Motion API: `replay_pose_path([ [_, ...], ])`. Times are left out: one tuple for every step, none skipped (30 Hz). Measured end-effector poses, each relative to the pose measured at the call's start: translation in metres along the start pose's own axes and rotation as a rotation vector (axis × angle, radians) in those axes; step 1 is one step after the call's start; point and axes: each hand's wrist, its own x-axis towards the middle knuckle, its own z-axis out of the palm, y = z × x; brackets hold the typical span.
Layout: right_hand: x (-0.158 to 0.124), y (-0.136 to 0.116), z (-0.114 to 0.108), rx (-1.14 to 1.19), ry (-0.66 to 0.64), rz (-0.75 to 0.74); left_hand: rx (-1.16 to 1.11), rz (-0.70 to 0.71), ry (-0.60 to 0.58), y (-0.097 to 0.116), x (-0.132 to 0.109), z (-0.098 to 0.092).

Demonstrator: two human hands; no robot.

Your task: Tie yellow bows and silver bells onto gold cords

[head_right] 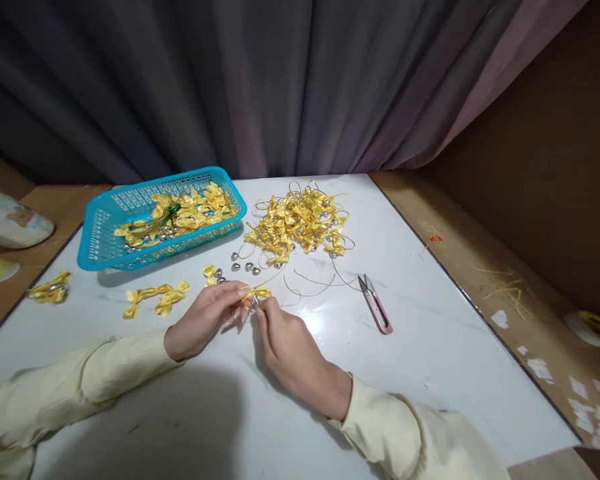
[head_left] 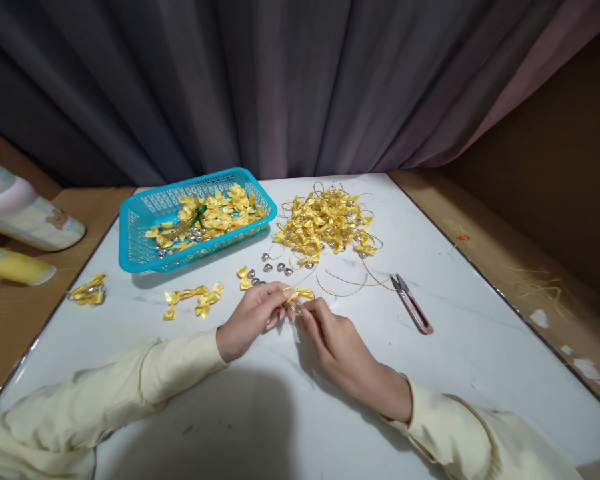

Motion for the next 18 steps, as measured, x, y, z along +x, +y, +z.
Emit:
replay_pose_path([
  [0.0, 0.0, 0.001, 0.0, 0.005, -0.007, -0.025, -0.014, -0.001, 0.0, 0.0, 0.001],
  [0.001, 0.0, 0.001, -0.004, 0.01, -0.015, -0.053, -0.03, -0.004, 0.001, -0.001, 0.001],
  [0.001, 0.0, 0.001, -0.011, 0.017, -0.022, -0.083, -0.045, -0.008, 0.001, -0.001, 0.001],
  [0.001, 0.0, 0.002, -0.02, 0.022, -0.03, -0.112, -0.059, -0.014, 0.001, -0.002, 0.001],
  [0.002, 0.001, 0.003, -0.031, 0.027, -0.036, -0.139, -0.072, -0.022, 0.001, -0.002, 0.002],
  [0.002, 0.001, 0.003, -0.045, 0.031, -0.043, -0.163, -0.08, -0.031, 0.002, -0.003, 0.002],
  [0.002, 0.003, 0.005, -0.06, 0.036, -0.052, -0.184, -0.084, -0.04, 0.002, -0.003, 0.002],
  [0.002, 0.004, 0.006, -0.076, 0.043, -0.065, -0.204, -0.087, -0.047, 0.002, -0.003, 0.003],
  [0.001, 0.006, 0.008, -0.094, 0.052, -0.08, -0.227, -0.092, -0.051, 0.002, -0.003, 0.003],
  [0.001, 0.007, 0.009, -0.112, 0.063, -0.096, -0.254, -0.1, -0.048, 0.002, -0.002, 0.004],
  [0.001, 0.009, 0.011, -0.13, 0.074, -0.112, -0.283, -0.109, -0.039, 0.002, -0.002, 0.005],
  [0.001, 0.01, 0.013, -0.145, 0.084, -0.125, -0.314, -0.12, -0.028, 0.002, -0.002, 0.006],
  [0.001, 0.011, 0.014, -0.158, 0.091, -0.132, -0.343, -0.131, -0.017, 0.003, -0.002, 0.006],
  [0.002, 0.012, 0.015, -0.163, 0.095, -0.135, -0.368, -0.141, -0.009, 0.003, -0.002, 0.007],
  [0.002, 0.011, 0.016, -0.158, 0.098, -0.133, -0.382, -0.145, -0.006, 0.003, -0.002, 0.007],
  [0.002, 0.01, 0.016, -0.139, 0.097, -0.121, -0.383, -0.144, -0.006, 0.003, -0.002, 0.007],
  [0.003, 0.009, 0.015, -0.108, 0.093, -0.099, -0.373, -0.137, -0.01, 0.003, -0.002, 0.007],
  [0.003, 0.007, 0.014, -0.07, 0.085, -0.069, -0.355, -0.126, -0.017, 0.003, -0.002, 0.006],
])
